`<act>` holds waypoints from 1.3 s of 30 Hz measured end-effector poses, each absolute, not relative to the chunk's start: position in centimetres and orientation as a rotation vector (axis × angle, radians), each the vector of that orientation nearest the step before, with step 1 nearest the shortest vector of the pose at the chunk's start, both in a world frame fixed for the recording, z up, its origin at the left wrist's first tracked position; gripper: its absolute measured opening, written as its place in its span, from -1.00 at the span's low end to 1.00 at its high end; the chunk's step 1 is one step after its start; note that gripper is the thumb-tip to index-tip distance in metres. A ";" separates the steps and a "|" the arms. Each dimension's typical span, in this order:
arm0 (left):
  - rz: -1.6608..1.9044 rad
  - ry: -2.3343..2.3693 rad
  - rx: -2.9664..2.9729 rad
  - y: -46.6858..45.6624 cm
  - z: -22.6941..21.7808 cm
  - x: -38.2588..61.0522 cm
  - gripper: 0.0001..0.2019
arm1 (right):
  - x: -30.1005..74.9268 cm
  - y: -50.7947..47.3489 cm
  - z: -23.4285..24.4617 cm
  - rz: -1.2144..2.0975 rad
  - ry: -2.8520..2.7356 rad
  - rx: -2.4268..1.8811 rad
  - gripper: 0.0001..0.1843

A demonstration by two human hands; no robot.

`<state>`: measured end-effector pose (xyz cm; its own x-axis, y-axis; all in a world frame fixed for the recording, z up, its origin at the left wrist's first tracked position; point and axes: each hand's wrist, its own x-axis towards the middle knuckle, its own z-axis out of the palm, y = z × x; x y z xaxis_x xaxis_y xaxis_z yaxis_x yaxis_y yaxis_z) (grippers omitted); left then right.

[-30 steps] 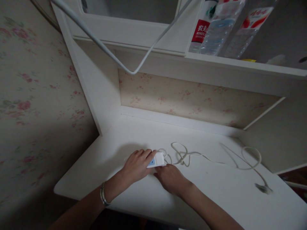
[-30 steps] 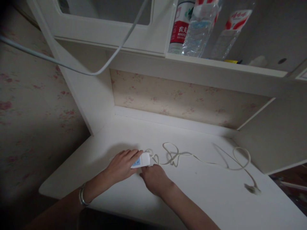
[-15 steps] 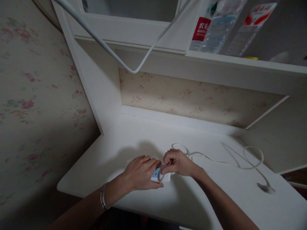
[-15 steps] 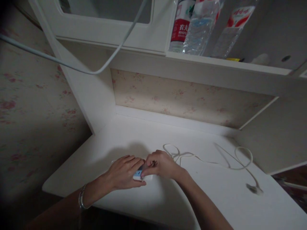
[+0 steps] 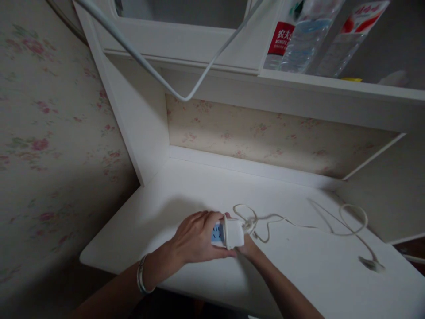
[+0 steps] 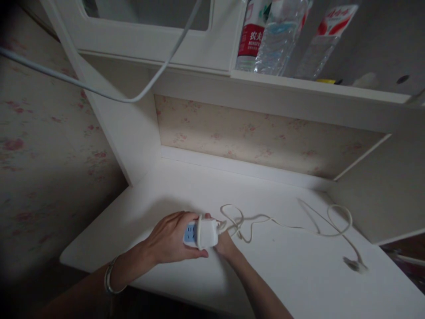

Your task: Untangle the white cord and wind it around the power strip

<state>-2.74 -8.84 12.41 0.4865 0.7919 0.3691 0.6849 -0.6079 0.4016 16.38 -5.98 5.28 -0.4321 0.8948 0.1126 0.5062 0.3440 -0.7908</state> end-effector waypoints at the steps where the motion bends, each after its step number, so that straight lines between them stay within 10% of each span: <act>1: 0.771 1.322 2.510 -8.6 12.4 -2.8 -0.24 | 16.3 -6.8 5.1 0.887 -2.135 -1.234 -0.46; 18: 0.523 1.358 2.540 -6.5 10.5 -2.2 -0.36 | 18.5 -11.3 11.5 -0.012 -2.658 -1.209 -0.75; 39: 0.425 1.002 2.885 -8.5 12.0 -2.0 -0.77 | 19.0 -7.9 15.3 0.745 -2.548 -0.829 -0.63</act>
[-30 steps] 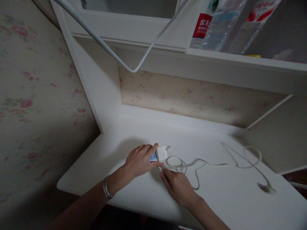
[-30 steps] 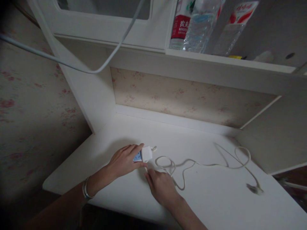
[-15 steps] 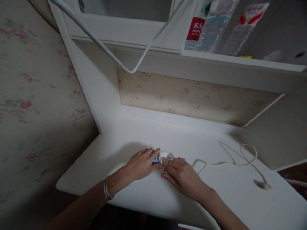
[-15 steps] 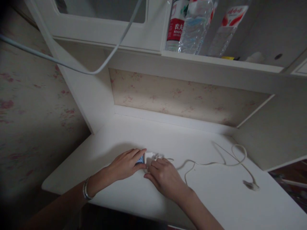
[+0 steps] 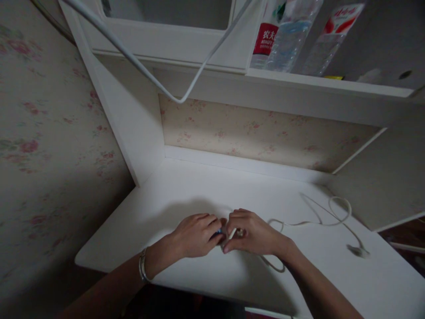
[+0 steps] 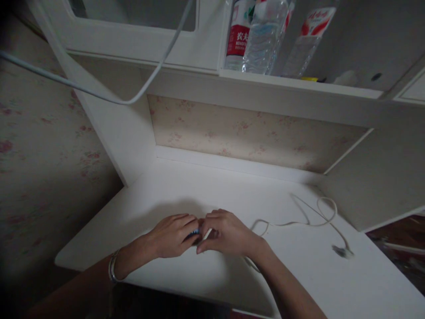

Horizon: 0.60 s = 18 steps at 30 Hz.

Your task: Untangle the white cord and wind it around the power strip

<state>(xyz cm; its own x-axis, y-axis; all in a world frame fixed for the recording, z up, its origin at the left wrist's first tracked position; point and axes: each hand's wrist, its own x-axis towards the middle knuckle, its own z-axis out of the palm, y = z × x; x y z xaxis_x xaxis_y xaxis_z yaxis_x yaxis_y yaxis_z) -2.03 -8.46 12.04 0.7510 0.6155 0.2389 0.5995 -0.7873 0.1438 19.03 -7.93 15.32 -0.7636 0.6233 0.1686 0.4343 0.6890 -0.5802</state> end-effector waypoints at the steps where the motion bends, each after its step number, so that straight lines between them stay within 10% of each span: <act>1: 0.432 0.975 2.888 -8.7 12.4 -2.0 -0.77 | 19.2 -7.7 15.2 0.842 -2.472 -0.866 -0.59; 8: 0.380 0.807 2.846 -10.7 14.4 -2.0 -0.53 | 19.4 -5.9 13.6 1.344 -2.070 -1.018 -0.53; 18: 0.569 0.820 2.832 -10.5 13.6 -2.0 -0.60 | 18.7 -3.7 10.2 1.169 -1.793 -1.228 -0.41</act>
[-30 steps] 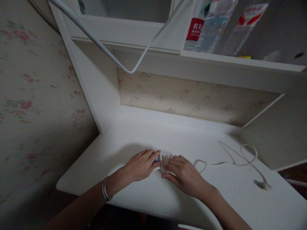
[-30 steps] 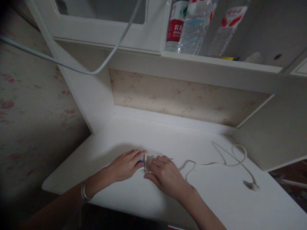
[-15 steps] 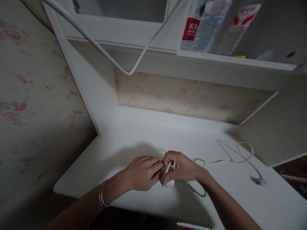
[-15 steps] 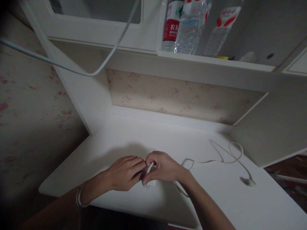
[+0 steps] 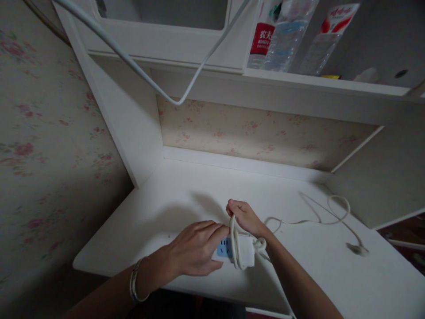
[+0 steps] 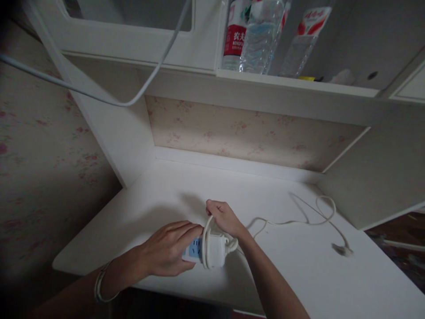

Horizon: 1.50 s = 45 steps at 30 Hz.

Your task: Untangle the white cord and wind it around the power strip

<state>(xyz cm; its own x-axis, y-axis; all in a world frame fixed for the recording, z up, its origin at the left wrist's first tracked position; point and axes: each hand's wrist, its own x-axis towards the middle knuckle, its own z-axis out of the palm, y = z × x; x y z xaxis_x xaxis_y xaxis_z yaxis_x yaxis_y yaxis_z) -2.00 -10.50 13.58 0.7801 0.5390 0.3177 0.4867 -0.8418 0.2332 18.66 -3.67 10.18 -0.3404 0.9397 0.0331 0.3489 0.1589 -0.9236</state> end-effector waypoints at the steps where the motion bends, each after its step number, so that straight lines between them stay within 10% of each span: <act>1: 0.613 0.853 2.817 -10.4 13.6 -2.1 -0.58 | 18.8 -3.5 9.6 1.164 -1.748 -1.275 -0.40; 19: 0.443 1.806 2.666 -6.5 11.9 -2.7 -0.53 | 18.2 -8.9 8.5 1.168 -2.384 -1.421 -0.66; 25: 0.340 1.867 2.724 -6.1 10.2 -2.2 -0.46 | 17.9 -9.4 10.3 0.562 -2.681 -1.717 -0.70; 34: 0.338 1.735 2.735 -7.0 10.2 -1.6 -0.48 | 17.1 -9.2 14.1 -0.470 -2.917 -1.389 -0.81; 45: 0.240 0.986 2.762 -10.7 13.3 -1.4 -0.59 | 18.9 -4.8 14.9 -0.426 -2.703 -0.947 -0.63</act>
